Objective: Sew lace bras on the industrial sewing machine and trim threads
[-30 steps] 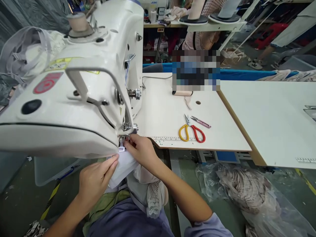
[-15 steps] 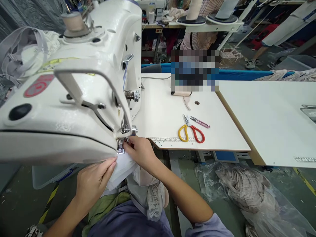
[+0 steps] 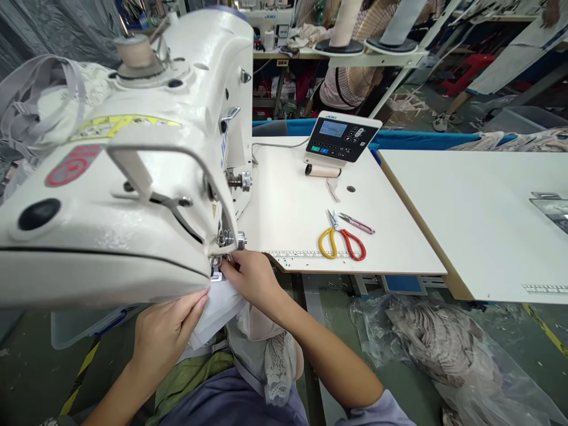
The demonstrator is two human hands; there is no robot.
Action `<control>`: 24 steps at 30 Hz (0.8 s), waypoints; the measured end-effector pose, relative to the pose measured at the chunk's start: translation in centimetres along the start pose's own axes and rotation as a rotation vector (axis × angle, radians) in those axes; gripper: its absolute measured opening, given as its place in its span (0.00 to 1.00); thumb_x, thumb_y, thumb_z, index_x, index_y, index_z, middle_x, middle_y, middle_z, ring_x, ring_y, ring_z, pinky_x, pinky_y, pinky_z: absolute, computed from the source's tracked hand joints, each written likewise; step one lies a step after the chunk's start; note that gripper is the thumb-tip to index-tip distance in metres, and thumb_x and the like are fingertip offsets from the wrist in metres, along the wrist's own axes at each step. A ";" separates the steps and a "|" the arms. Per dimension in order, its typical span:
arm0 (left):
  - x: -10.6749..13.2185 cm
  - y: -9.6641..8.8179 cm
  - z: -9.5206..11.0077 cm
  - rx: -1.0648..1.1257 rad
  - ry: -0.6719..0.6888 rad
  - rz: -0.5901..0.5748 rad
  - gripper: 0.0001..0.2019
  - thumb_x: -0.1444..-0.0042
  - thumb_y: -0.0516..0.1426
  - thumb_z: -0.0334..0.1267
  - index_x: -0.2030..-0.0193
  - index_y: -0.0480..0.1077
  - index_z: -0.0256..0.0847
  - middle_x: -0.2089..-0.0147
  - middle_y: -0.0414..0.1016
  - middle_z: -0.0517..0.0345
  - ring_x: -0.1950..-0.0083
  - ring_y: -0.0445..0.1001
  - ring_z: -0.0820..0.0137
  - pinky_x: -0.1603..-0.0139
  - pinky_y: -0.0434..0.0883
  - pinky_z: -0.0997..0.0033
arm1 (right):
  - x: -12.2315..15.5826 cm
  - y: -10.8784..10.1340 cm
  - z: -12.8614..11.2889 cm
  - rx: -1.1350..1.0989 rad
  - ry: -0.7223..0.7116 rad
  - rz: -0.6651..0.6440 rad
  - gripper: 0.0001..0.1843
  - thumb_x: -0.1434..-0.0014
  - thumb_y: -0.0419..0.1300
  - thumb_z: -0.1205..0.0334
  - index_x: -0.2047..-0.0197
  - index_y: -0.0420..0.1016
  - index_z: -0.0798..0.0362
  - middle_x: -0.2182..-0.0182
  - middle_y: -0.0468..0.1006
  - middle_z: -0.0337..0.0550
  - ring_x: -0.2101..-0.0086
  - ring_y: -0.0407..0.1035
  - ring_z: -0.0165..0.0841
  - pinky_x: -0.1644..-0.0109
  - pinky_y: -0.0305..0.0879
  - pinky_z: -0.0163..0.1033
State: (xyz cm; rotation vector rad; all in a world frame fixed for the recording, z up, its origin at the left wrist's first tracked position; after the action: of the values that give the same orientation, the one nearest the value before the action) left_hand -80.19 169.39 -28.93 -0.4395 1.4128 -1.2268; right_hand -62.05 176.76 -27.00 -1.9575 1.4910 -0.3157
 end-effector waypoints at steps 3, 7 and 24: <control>0.1 0.0 -0.1 -0.003 0.004 -0.010 0.13 0.31 0.53 0.38 0.55 0.80 0.44 0.70 0.84 0.58 0.71 0.82 0.69 0.69 0.71 0.73 | -0.1 0.0 0.0 -0.003 0.000 0.012 0.12 0.33 0.55 0.60 0.64 0.79 0.47 0.78 0.75 0.43 0.73 0.70 0.40 0.68 0.65 0.40; 0.2 0.1 -0.3 0.002 0.020 -0.023 0.12 0.32 0.54 0.37 0.55 0.80 0.44 0.67 0.85 0.57 0.66 0.83 0.66 0.65 0.74 0.72 | -0.5 0.3 0.3 -0.016 0.035 -0.025 0.11 0.34 0.56 0.62 0.65 0.79 0.48 0.78 0.76 0.43 0.72 0.71 0.40 0.66 0.67 0.41; 0.2 -1.1 -0.7 -0.003 0.070 0.041 0.08 0.32 0.57 0.36 0.56 0.78 0.40 0.62 0.85 0.54 0.67 0.82 0.70 0.62 0.71 0.73 | -1.5 2.9 2.7 -0.192 0.091 0.041 0.06 0.39 0.59 0.62 0.65 0.76 0.53 0.78 0.74 0.34 0.77 0.62 0.28 0.72 0.49 0.33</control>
State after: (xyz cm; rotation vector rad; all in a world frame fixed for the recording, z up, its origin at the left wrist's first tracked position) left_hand -81.28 169.06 -28.26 -0.3707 1.4762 -1.2175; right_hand -63.28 178.71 -30.59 -2.0825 1.6706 -0.2547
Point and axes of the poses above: each hand's wrist, its own x-axis away from the middle knuckle, its own y-axis out of the palm, z = x × y, the point moved 3 cm from there along -x, towards the middle knuckle
